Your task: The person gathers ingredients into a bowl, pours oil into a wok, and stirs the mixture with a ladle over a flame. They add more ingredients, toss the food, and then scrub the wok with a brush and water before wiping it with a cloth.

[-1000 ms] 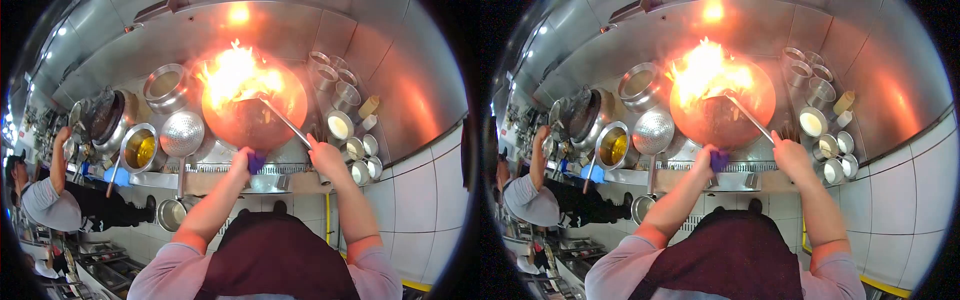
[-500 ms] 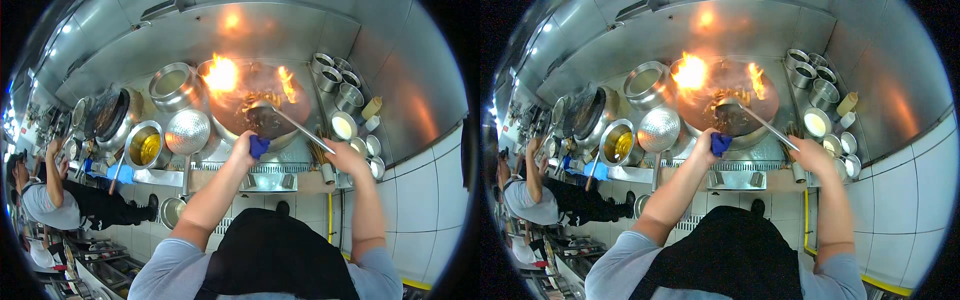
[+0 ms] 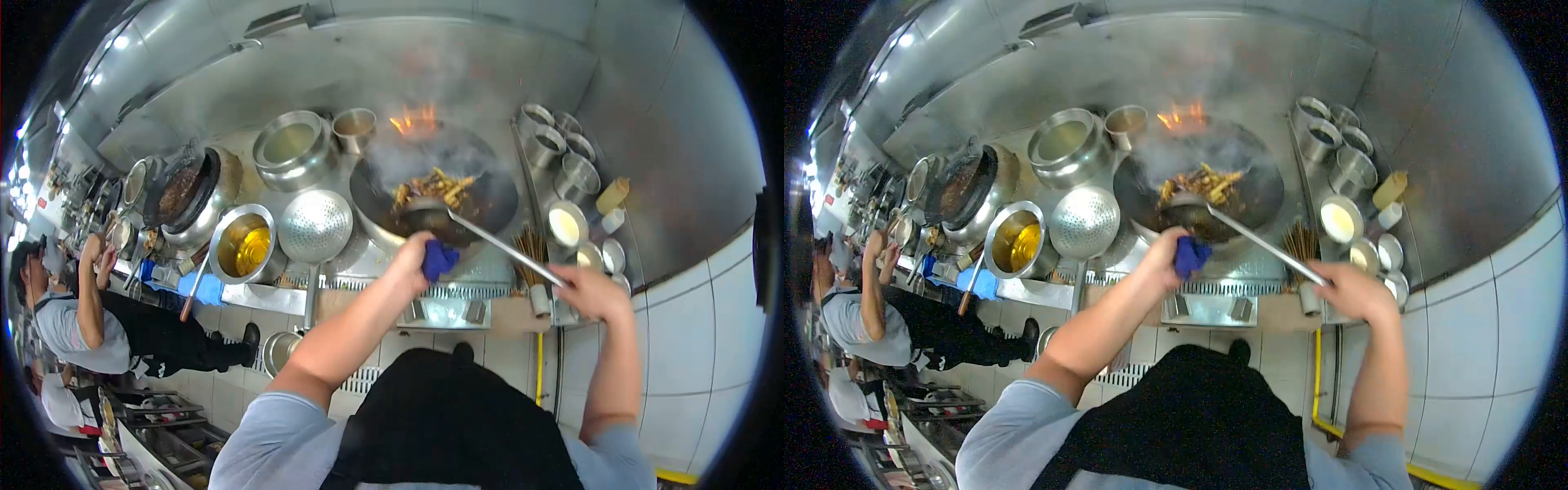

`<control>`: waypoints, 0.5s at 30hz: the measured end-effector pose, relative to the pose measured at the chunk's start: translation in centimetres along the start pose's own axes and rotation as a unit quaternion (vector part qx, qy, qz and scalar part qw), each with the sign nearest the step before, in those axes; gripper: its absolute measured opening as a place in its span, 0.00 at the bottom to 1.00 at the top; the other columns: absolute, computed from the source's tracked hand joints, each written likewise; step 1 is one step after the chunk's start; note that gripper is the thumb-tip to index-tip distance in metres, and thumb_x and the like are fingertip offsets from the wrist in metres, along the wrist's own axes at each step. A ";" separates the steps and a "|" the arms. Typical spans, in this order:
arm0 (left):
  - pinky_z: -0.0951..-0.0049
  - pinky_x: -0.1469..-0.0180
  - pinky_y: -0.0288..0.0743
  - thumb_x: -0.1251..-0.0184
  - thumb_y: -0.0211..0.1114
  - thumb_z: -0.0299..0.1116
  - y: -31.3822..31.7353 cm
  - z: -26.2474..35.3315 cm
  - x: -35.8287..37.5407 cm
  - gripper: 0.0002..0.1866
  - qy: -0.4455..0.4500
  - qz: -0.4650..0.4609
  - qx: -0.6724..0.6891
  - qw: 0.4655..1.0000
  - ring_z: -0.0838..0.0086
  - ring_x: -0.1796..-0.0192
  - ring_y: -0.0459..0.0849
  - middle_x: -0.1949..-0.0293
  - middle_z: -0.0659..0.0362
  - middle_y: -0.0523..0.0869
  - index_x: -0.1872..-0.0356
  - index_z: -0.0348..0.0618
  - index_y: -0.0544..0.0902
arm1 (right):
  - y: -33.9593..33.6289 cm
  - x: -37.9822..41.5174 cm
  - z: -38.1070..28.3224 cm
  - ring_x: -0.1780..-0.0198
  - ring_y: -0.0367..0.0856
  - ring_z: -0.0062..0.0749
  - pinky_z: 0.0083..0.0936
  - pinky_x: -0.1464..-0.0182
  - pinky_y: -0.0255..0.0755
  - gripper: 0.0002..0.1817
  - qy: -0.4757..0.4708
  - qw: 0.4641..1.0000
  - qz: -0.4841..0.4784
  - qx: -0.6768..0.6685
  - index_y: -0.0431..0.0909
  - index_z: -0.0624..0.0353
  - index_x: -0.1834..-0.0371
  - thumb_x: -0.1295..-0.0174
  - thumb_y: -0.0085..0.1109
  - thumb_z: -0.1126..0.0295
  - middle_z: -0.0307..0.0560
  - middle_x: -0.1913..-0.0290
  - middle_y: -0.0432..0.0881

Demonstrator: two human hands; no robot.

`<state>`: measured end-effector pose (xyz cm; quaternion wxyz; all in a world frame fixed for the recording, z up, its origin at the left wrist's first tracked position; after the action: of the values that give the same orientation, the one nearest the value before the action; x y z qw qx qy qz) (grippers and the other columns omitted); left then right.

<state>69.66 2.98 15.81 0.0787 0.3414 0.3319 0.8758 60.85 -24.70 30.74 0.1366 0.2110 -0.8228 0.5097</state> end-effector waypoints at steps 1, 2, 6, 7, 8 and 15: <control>0.66 0.73 0.77 0.39 0.50 0.36 -1.3 -0.1 -1.8 0.13 -0.022 0.019 0.004 1.000 0.63 0.72 0.82 0.67 0.51 0.83 0.60 0.38 0.74 | 1.1 -2.4 0.5 0.56 0.80 0.53 0.39 0.53 0.73 0.23 -0.041 0.998 0.042 0.020 0.70 0.54 0.39 0.39 0.55 0.67 0.59 0.57 0.82; 0.66 0.74 0.77 0.39 0.50 0.35 -2.0 0.0 -2.8 0.13 -0.037 0.034 0.005 0.999 0.63 0.72 0.82 0.68 0.51 0.83 0.59 0.37 0.74 | 2.1 -4.7 0.7 0.56 0.81 0.53 0.40 0.53 0.73 0.23 -0.086 0.991 0.091 0.042 0.70 0.54 0.39 0.39 0.54 0.67 0.58 0.57 0.82; 0.63 0.65 0.80 0.44 0.54 0.32 -6.5 -5.1 -4.1 0.11 0.028 0.088 0.035 0.995 0.63 0.68 0.83 0.68 0.53 0.82 0.61 0.41 0.76 | 6.4 -9.1 -1.0 0.60 0.81 0.54 0.44 0.56 0.74 0.23 0.019 0.954 0.241 0.179 0.68 0.51 0.37 0.37 0.51 0.66 0.58 0.63 0.82; 0.64 0.63 0.81 0.44 0.54 0.32 -6.3 -5.5 -3.0 0.11 0.014 0.082 0.001 0.997 0.63 0.67 0.83 0.68 0.53 0.82 0.61 0.40 0.76 | 6.7 -8.6 -0.9 0.62 0.81 0.53 0.43 0.58 0.75 0.24 0.002 0.946 0.268 0.180 0.68 0.50 0.37 0.37 0.52 0.66 0.56 0.64 0.82; 0.64 0.60 0.82 0.45 0.54 0.31 -6.0 -5.4 -2.4 0.12 0.004 0.076 -0.029 0.997 0.63 0.67 0.83 0.68 0.54 0.82 0.60 0.40 0.76 | 6.4 -7.4 -0.6 0.62 0.81 0.53 0.43 0.58 0.75 0.24 -0.002 0.944 0.274 0.183 0.68 0.50 0.37 0.37 0.52 0.66 0.56 0.64 0.82; 0.63 0.72 0.77 0.44 0.53 0.29 -3.5 -0.4 -7.6 0.05 0.041 0.054 0.079 0.995 0.64 0.75 0.80 0.75 0.55 0.78 0.69 0.40 0.74 | 0.4 0.1 4.2 0.50 0.82 0.44 0.34 0.50 0.73 0.26 0.054 0.991 0.107 -0.056 0.71 0.51 0.38 0.42 0.59 0.71 0.57 0.48 0.79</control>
<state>74.84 2.72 9.20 -0.0096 0.3273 0.3842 0.8632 60.49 -28.33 28.58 0.1370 0.0856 -0.8595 0.4849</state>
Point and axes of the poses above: each hand's wrist, its own x-axis away from the middle knuckle, its own y-axis out of the palm, z = x × y, the point moved 3 cm from there along -x, towards the middle knuckle
